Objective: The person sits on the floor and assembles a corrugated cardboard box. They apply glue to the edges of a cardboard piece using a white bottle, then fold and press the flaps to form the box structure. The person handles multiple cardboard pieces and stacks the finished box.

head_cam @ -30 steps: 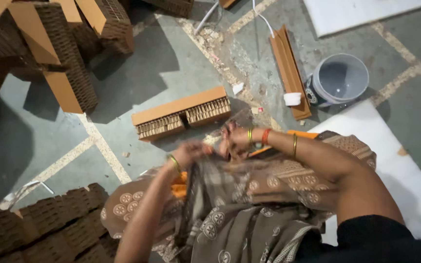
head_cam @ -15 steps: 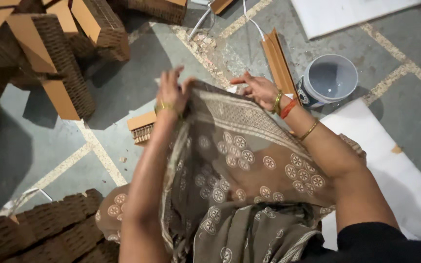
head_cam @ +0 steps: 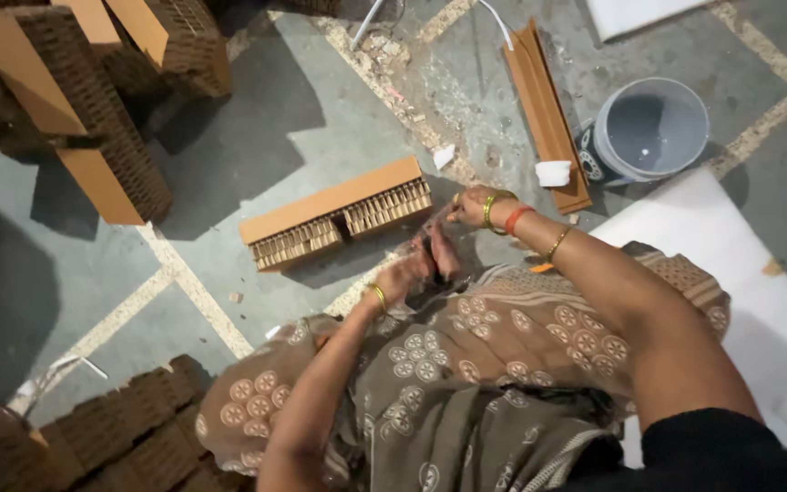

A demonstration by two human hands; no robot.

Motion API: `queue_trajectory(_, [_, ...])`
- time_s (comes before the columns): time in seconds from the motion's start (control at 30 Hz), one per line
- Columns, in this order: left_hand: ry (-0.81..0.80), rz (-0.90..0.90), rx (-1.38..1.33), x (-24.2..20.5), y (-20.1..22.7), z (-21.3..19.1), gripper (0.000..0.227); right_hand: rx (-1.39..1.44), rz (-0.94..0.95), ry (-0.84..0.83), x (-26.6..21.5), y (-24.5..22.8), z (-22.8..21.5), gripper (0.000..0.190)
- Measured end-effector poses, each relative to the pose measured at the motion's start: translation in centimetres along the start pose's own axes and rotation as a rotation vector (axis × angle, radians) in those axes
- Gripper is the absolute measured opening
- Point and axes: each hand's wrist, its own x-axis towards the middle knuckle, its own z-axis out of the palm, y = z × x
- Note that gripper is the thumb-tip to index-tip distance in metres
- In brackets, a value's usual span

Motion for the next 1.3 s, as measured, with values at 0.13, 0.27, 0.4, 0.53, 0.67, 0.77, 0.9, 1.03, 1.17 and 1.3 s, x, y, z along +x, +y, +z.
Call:
queue_trajectory(0.13, [0.577,-0.165,-0.593,4.0,1.6,-13.2,0.037,0.102,0.025,0.159,2.6,-0.3,-0.9,0.041])
queue_trajectory(0.27, [0.726,-0.191,0.087,3.3,1.9,-22.9,0.032,0.087,-0.092,0.595,6.2,-2.4,-2.6,0.041])
queue_trajectory(0.4, [0.667,-0.225,0.594,3.4,-3.6,-26.5,0.023,-0.029,-0.374,0.784,11.8,-5.9,-3.6,0.049])
queue_trajectory(0.53, [0.585,-0.219,0.792,5.0,-10.8,-26.0,0.027,-0.307,-0.539,0.709,16.9,-8.1,-2.7,0.061])
queue_trajectory(0.67, [0.396,-0.322,0.805,4.6,-12.2,-25.6,0.032,-0.239,-0.452,0.602,17.7,-6.7,-1.2,0.053])
queue_trajectory(0.77, [0.415,-0.324,0.795,4.5,-10.7,-26.5,0.032,-0.199,-0.402,0.559,18.5,-7.2,-0.8,0.052])
queue_trajectory(0.9, [0.446,-0.351,0.841,4.3,-10.1,-25.9,0.035,-0.167,-0.312,0.470,19.3,-6.7,0.2,0.038])
queue_trajectory(1.03, [0.458,-0.343,0.791,2.8,-10.1,-25.3,0.041,-0.188,-0.321,0.475,18.9,-6.7,1.2,0.040])
queue_trajectory(1.17, [0.470,-0.298,0.751,0.3,-10.2,-23.4,0.040,-0.216,-0.348,0.506,18.2,-7.4,2.4,0.041])
queue_trajectory(1.3, [0.294,-0.152,0.799,-1.6,-11.0,-22.3,0.042,-0.199,-0.241,0.551,17.7,-7.1,4.0,0.041])
